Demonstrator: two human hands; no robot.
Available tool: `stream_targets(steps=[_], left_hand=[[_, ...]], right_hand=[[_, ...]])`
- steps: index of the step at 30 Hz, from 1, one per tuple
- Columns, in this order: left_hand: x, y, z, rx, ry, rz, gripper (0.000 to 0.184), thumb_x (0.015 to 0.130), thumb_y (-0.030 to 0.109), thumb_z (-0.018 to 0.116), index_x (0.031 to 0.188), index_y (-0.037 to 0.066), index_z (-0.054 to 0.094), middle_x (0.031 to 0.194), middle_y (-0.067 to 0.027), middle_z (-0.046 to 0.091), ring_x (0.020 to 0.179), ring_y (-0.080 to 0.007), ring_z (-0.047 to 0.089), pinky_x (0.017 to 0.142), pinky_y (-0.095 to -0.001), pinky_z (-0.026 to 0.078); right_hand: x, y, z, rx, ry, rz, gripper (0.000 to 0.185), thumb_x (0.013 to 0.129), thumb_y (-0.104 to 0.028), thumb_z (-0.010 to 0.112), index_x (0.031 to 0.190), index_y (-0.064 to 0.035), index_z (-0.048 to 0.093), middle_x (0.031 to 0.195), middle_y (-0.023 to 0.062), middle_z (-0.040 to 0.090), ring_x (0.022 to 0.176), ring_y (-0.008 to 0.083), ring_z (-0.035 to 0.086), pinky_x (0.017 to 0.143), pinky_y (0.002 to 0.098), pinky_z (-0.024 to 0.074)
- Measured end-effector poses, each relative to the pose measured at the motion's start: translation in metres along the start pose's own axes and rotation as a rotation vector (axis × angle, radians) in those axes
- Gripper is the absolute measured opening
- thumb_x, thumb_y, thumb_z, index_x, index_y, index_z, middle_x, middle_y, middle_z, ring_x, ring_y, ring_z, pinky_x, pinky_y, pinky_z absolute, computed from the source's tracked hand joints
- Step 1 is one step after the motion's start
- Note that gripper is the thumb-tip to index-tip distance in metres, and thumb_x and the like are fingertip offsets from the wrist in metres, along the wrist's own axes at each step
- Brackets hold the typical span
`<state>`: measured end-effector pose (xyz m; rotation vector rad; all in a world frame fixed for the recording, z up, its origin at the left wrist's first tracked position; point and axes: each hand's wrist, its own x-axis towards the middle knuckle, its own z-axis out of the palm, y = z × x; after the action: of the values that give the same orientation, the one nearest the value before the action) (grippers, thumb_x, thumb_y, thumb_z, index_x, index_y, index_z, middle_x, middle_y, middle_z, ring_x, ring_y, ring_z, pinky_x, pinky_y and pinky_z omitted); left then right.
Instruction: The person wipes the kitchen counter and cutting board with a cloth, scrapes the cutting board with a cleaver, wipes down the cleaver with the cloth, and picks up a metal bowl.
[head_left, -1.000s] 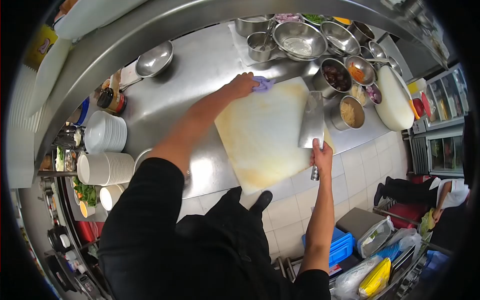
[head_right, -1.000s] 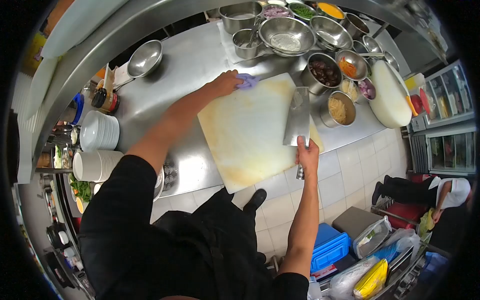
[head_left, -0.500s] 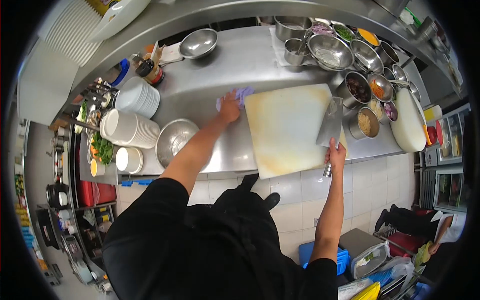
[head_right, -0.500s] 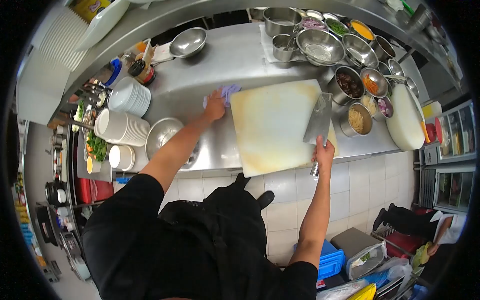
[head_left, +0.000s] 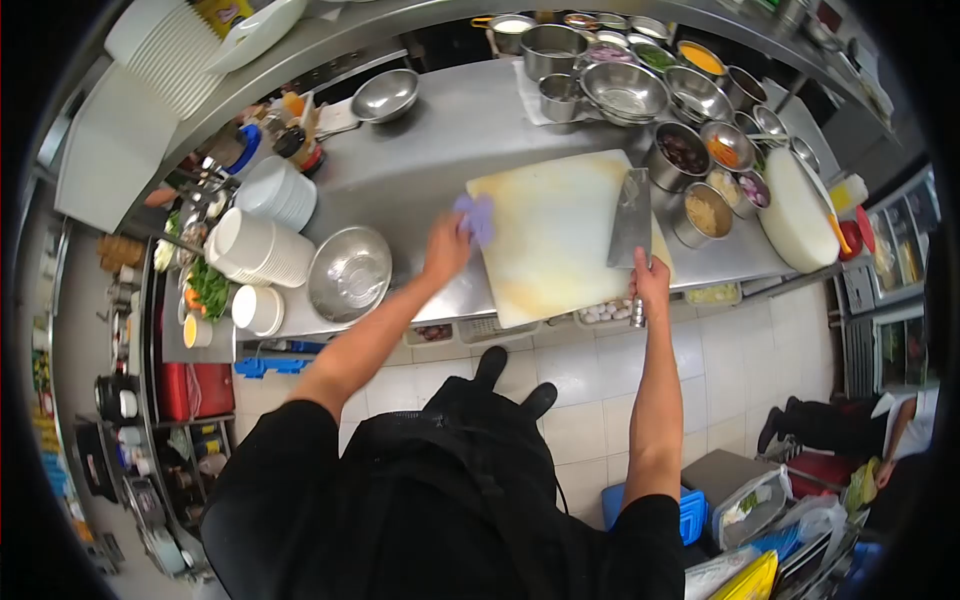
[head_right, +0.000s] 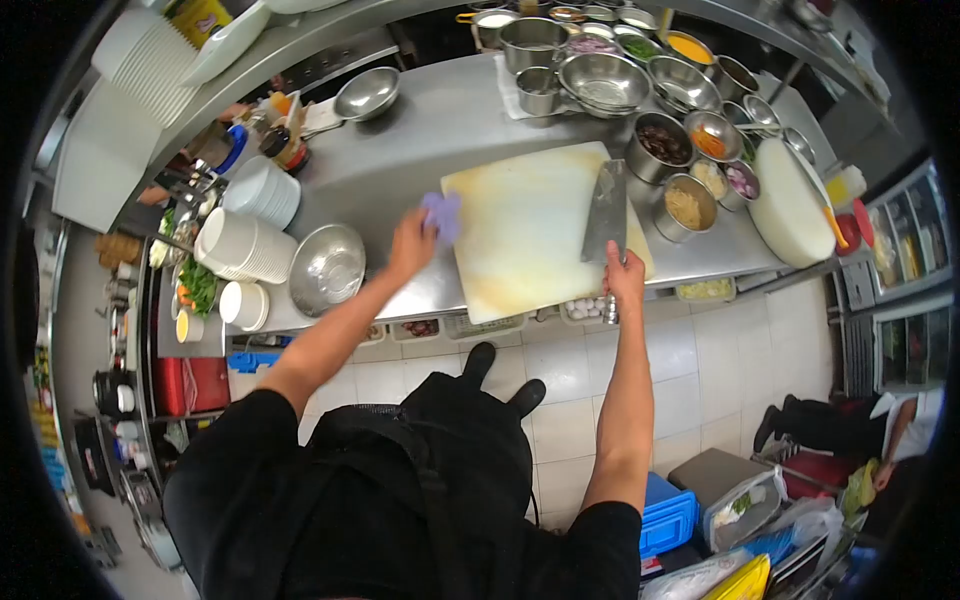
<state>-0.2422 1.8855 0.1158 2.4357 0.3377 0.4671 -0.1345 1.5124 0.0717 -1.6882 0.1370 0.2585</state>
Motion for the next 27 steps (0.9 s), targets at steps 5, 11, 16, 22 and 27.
stream_targets(steps=[5,11,16,22,27], left_hand=[[0.137,0.016,0.109,0.146,0.120,0.255,0.024,0.080,0.005,0.059,0.102,0.007,0.069,0.109,-0.0170,0.060,0.104,-0.0396,0.053,0.093,-0.0443,0.043],[0.086,0.032,0.161,0.024,-0.177,0.248,0.029,0.075,0.001,0.059,0.099,0.011,0.071,0.103,-0.0135,0.061,0.094,-0.0377,0.055,0.084,-0.0446,0.045],[0.103,-0.004,0.118,0.070,0.131,0.172,0.026,0.072,-0.001,0.060,0.095,0.007,0.070,0.097,-0.0162,0.064,0.093,-0.0358,0.058,0.084,-0.0441,0.047],[0.022,0.003,0.127,-0.029,-0.112,0.254,0.023,0.072,-0.001,0.060,0.093,0.004,0.068,0.098,-0.0197,0.065,0.097,-0.0380,0.058,0.089,-0.0449,0.046],[0.070,0.025,0.116,0.057,0.476,0.332,0.013,0.071,-0.001,0.058,0.079,0.005,0.066,0.093,-0.0194,0.065,0.087,-0.0396,0.059,0.086,-0.0460,0.045]], right_hand=[[-0.070,-0.021,-0.015,0.012,0.040,-0.012,0.037,0.096,-0.036,0.058,0.079,-0.0037,0.050,0.054,0.0014,0.047,0.039,0.0100,0.044,0.035,0.0266,0.0363],[-0.164,-0.019,-0.034,0.101,0.152,0.038,0.030,0.098,-0.028,0.056,0.082,-0.0028,0.050,0.055,0.0015,0.047,0.038,0.0097,0.043,0.035,0.0257,0.0368],[-0.211,-0.008,-0.044,0.161,0.250,-0.001,0.029,0.096,-0.029,0.060,0.087,-0.0016,0.054,0.055,0.0005,0.047,0.039,0.0091,0.045,0.036,0.0252,0.0386],[-0.236,0.011,-0.028,0.228,0.299,0.017,0.031,0.096,-0.031,0.060,0.087,-0.0023,0.054,0.055,0.0005,0.046,0.041,0.0090,0.046,0.036,0.0248,0.0398],[-0.248,0.014,-0.027,0.268,0.331,0.018,0.030,0.097,-0.030,0.059,0.086,-0.0028,0.052,0.055,0.0009,0.046,0.041,0.0092,0.046,0.037,0.0250,0.0398]])
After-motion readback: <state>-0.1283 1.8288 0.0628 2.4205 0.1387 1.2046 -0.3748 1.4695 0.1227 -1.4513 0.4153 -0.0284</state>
